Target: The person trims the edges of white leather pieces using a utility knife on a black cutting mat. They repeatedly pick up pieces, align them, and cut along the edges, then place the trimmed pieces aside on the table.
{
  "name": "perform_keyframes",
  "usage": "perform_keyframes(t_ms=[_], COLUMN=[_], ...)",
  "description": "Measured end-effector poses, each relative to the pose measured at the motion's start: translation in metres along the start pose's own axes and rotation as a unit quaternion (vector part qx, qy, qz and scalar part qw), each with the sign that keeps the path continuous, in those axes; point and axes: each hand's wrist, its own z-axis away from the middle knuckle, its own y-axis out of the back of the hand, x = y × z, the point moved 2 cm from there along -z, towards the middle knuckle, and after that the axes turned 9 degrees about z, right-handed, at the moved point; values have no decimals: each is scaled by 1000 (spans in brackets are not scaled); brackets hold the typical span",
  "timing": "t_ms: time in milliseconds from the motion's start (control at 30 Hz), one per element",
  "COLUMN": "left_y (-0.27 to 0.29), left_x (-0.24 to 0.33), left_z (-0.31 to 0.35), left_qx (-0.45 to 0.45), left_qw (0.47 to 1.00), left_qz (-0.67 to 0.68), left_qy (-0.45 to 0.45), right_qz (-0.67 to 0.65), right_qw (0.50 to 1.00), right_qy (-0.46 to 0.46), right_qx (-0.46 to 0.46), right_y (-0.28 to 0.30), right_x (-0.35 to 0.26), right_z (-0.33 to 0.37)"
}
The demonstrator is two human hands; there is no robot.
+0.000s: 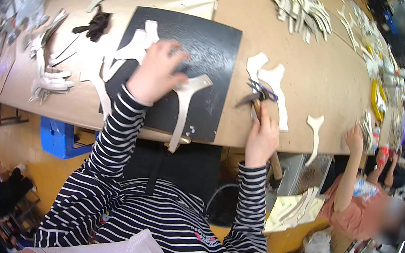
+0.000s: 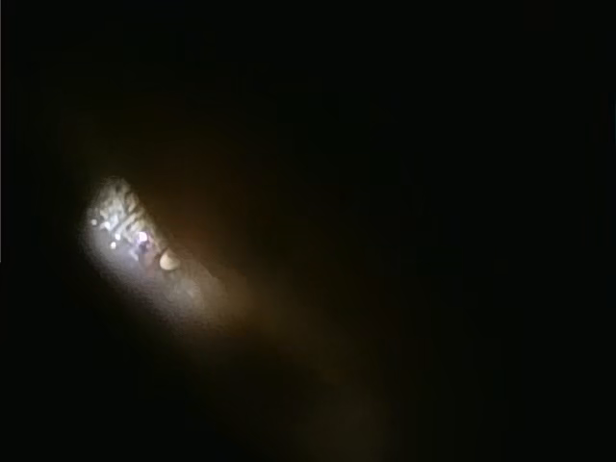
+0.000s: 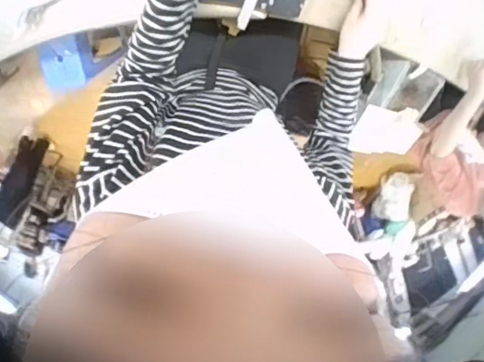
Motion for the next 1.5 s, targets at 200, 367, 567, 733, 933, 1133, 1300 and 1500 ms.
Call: perform_keyframes(t_ms=[200,367,567,733,933,1133,1300,1500], left_y=[-15,7,11,-2,5,19,22,46], left_x=[7,27,21,-13,-59,-43,14,39], left_z=[42,4,-73,-16,51,54,55,73], left_qx=[-71,-25,112,157,163,81,38,59], left_qw=[990,996,990,981,942,968,969,929], left_qz=[79,88,-20,-44,-74,1,215,325], left_qy=[94,-12,-79,106,283,236,112,167], right_qz=[-8,-99,-157,-169,-196,-275,-443,-614], right_qw=[1000,994,985,983,976,948,886,754], right_qy=[-3,19,59,64,75,147,86,-61], right_qx=[27,41,23,0,-52,-62,-105,-226], right_y=[8,19,30,30,24,26,20,8], right_x=[10,-16,-57,-58,-63,-111,-150,-159], right_z=[-7,-2,5,18,18,6,0,-4])
